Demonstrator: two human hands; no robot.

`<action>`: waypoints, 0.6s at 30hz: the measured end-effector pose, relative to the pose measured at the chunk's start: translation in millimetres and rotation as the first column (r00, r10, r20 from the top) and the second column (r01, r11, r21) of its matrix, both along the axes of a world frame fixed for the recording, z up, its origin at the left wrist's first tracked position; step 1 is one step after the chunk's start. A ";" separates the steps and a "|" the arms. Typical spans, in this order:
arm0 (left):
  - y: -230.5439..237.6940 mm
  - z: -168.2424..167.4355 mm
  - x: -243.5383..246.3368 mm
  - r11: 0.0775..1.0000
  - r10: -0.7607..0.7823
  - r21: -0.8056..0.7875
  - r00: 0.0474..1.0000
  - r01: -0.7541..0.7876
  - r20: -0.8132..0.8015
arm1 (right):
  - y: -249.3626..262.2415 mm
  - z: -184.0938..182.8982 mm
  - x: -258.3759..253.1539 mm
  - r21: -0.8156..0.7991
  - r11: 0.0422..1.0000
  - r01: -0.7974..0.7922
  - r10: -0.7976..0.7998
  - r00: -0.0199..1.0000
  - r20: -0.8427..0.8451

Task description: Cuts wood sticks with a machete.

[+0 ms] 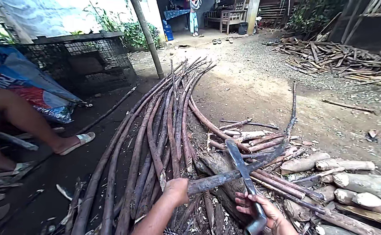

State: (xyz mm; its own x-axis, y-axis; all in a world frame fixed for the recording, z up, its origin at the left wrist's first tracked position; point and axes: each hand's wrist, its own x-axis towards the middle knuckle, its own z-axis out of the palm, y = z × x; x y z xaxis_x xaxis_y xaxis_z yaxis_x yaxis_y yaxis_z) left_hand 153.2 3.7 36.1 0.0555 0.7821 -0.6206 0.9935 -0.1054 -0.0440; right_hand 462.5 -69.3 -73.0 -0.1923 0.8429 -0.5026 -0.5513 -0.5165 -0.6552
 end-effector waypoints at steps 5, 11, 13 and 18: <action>-36.0 19.9 14.4 0.990 -0.072 -0.094 0.952 0.105 0.297 | 8.6 16.6 -24.5 -0.096 0.959 0.266 -0.282 0.932 -0.227; -46.4 -11.9 -53.4 0.913 0.401 -0.409 0.194 -0.002 0.895 | -6.2 34.9 2.6 -0.080 0.955 0.287 -0.298 0.930 -0.217; -55.3 -27.2 -49.6 0.951 0.305 -0.285 0.214 -0.117 0.928 | -7.0 49.1 9.9 -0.046 0.954 0.295 -0.297 0.922 -0.249; -80.0 -29.0 24.1 0.978 -0.200 0.207 -0.140 0.037 0.970 | 0.0 86.5 10.8 -0.012 0.936 0.353 -0.342 0.898 -0.277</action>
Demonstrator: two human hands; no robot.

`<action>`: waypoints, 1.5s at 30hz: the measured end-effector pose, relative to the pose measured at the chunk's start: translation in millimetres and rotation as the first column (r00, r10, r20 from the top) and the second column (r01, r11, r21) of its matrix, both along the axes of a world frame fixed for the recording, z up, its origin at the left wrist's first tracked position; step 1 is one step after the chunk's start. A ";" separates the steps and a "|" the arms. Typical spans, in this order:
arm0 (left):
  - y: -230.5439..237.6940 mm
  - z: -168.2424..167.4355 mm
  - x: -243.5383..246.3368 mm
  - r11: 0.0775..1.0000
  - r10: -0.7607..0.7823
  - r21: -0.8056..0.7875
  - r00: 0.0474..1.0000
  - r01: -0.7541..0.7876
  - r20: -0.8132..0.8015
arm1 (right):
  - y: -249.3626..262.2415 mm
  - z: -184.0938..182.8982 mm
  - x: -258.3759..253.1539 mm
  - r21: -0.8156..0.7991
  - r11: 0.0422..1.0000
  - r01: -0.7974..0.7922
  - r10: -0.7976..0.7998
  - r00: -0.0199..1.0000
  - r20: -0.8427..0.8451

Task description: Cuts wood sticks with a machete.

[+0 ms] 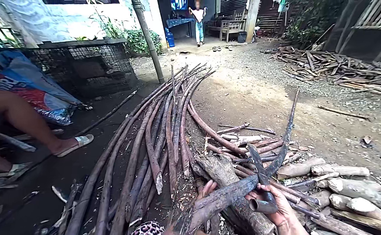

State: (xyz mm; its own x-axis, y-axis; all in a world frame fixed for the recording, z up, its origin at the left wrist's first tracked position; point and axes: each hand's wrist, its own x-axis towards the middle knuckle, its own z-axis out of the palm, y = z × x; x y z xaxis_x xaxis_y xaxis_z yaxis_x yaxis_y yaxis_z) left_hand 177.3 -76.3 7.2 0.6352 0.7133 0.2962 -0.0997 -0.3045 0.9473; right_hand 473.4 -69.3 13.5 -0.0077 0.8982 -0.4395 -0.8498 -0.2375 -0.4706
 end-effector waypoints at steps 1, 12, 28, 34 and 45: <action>0.9 2.8 20.7 0.998 0.022 0.047 0.985 -0.030 0.169 | 0.3 2.3 -1.9 0.007 1.000 0.012 -0.012 1.000 0.001; 82.1 51.3 27.1 0.765 0.640 -0.536 0.509 -0.356 0.576 | -13.9 3.5 -2.9 -0.193 0.974 -0.120 0.186 0.908 0.376; 173.4 -83.4 -101.6 -0.107 0.992 -0.863 -0.106 -0.495 -0.062 | -30.4 -43.3 -47.4 -0.203 0.937 -0.284 0.266 0.203 0.942; 140.1 -37.5 -120.9 -0.209 0.924 0.078 -0.223 -0.975 -0.311 | -10.5 -50.5 -62.5 -0.238 0.904 -0.355 0.265 0.029 0.964; 178.9 -78.5 -72.1 0.853 0.305 0.318 -0.100 -0.414 -0.947 | -15.4 -70.2 -55.4 -0.427 0.843 -0.327 0.507 0.218 0.834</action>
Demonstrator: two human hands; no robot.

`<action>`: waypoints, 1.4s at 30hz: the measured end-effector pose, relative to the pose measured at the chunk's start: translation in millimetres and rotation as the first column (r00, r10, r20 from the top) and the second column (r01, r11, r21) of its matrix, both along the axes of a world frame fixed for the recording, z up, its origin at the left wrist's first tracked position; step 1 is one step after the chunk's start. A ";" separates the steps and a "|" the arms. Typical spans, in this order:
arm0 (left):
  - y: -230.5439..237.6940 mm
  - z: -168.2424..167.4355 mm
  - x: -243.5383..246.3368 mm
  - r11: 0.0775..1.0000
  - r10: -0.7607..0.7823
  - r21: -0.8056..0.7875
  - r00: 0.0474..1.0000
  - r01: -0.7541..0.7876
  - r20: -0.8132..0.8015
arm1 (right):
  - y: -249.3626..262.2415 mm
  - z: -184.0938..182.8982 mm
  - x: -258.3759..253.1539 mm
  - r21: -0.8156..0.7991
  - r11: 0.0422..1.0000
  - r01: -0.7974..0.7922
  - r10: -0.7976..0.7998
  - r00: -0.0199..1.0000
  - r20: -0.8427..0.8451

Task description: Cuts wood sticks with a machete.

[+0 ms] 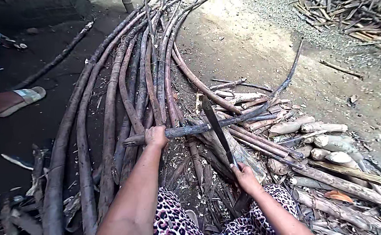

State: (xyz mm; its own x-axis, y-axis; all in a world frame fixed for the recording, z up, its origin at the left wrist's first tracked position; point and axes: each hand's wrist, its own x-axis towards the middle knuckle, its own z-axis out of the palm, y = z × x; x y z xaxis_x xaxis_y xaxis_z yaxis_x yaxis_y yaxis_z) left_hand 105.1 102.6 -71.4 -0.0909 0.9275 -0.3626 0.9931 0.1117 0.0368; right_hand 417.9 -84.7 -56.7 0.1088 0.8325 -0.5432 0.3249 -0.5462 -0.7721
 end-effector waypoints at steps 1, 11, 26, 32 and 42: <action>1.5 1.2 0.6 1.000 0.017 0.016 1.000 -0.017 0.008 | 4.7 19.7 1.9 0.052 0.999 0.014 -0.012 0.999 -0.040; 12.6 -4.8 1.2 0.997 0.041 0.061 0.998 -0.038 -0.050 | 91.6 236.7 19.1 0.989 0.021 0.144 -0.073 0.987 -0.142; 5.4 -15.8 5.8 0.983 0.052 0.181 0.995 -0.037 -0.083 | 12.7 -46.2 -25.5 -0.138 0.983 -0.118 0.122 0.992 0.023; 0.0 -17.6 21.3 0.988 0.073 0.139 0.994 -0.061 -0.086 | 6.3 -52.6 -22.6 -0.090 0.995 -0.052 0.064 0.989 0.137; -0.6 0.0 9.6 0.804 -0.076 -0.562 0.971 0.195 0.227 | -43.3 -64.4 22.5 -0.026 0.996 0.083 -0.081 0.995 0.054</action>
